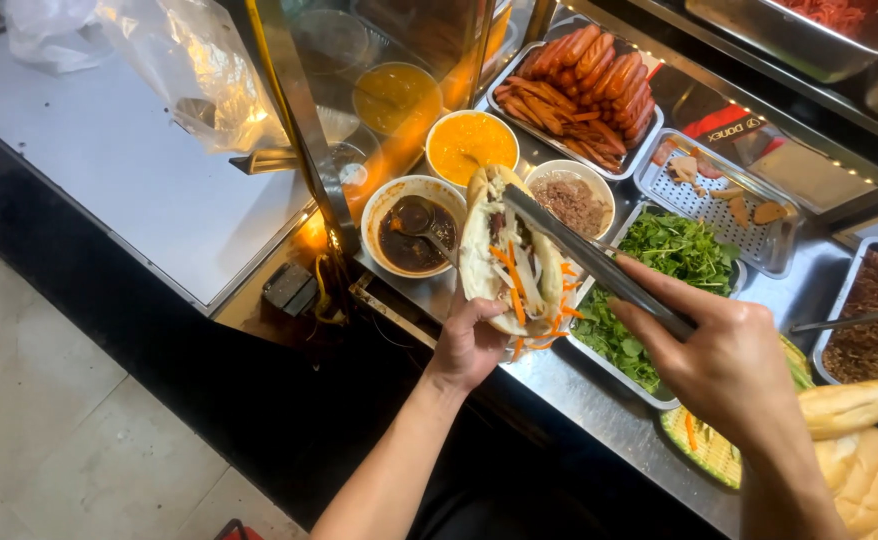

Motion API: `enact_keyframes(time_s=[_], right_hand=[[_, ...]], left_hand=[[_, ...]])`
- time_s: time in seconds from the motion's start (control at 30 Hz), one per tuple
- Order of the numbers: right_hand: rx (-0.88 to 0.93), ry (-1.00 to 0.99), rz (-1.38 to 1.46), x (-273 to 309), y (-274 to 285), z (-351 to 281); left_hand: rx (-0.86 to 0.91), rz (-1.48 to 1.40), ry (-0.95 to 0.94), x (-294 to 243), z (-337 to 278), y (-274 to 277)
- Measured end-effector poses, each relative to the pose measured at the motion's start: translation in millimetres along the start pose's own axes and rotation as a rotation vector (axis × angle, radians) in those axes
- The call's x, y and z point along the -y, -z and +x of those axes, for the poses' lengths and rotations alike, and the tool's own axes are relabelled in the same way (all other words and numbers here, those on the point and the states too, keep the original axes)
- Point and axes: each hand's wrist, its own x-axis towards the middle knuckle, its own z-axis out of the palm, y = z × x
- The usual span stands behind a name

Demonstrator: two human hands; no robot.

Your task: Preparing Vietnamese Banh Mi sandwiches by cutting bread, adding various meat and vegetable fillings, applying sauces, and toasting them in a press.

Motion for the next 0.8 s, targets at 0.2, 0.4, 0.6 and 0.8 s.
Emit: enact_keyframes(time_s=[0.2, 0.4, 0.6, 0.8], right_hand=[[0.014, -0.068, -0.021, 5, 12, -17], [0.024, 0.107, -0.053, -12, 1, -25], [0.048, 0.061, 0.023, -5, -9, -12], [-0.075, -0.005, 0.289, 3, -21, -31]], left_hand=[[0.108, -0.096, -0.134, -11, 0, -14], [0.025, -0.044, -0.055, -10, -9, -4], [-0.05, 0.006, 0.062, 2, -13, 8], [-0.065, 0.055, -0.079, 4, -4, -3]])
